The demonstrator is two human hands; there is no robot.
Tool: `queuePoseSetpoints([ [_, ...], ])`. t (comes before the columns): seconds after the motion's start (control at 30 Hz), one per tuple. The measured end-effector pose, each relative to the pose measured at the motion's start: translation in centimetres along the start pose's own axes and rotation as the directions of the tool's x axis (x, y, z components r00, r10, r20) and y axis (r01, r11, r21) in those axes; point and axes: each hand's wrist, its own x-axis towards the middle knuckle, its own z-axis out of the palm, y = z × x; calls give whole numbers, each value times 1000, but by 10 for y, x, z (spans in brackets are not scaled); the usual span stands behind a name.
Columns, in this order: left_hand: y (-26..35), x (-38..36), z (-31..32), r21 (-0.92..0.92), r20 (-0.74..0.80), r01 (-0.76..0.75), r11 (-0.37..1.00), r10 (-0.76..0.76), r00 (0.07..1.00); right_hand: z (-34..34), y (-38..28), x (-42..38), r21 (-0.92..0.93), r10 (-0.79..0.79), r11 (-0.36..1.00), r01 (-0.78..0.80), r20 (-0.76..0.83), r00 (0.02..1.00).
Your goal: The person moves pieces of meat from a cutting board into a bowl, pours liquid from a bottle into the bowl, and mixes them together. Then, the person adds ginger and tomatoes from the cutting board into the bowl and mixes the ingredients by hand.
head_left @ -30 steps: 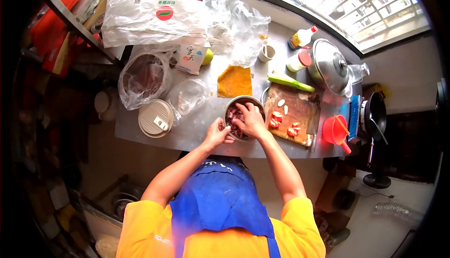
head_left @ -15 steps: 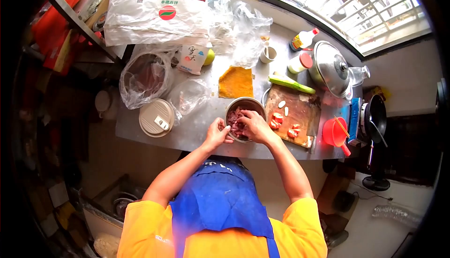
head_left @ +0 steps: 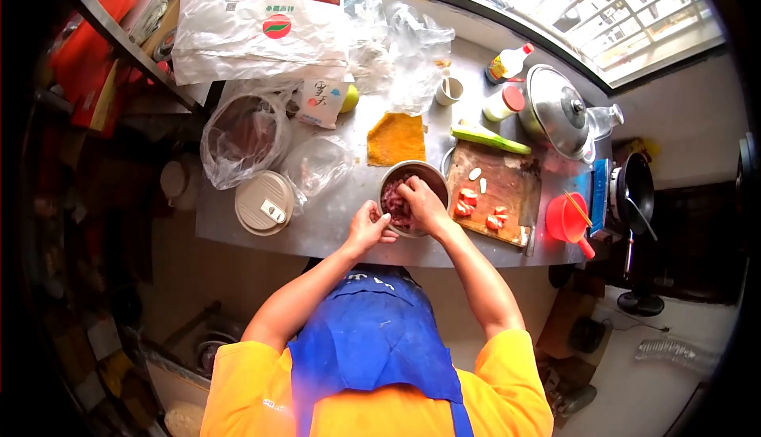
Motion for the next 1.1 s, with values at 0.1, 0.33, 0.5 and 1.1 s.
queuePoseSetpoints([
  [0.1,0,1,0,-25,-3,11,1000,-11,1000,-17,10,-13,165,14,986,-32,110,994],
  [0.33,1,1,0,25,13,-5,1000,5,1000,-12,-13,5,-104,225,972,-209,175,959],
  [0.5,-1,5,-2,41,13,8,999,-8,1000,4,-12,11,-218,238,954,-204,141,961],
  [1.1,3,2,1,36,12,-1,999,0,1000,8,-7,-3,-160,316,936,-314,-12,949],
])
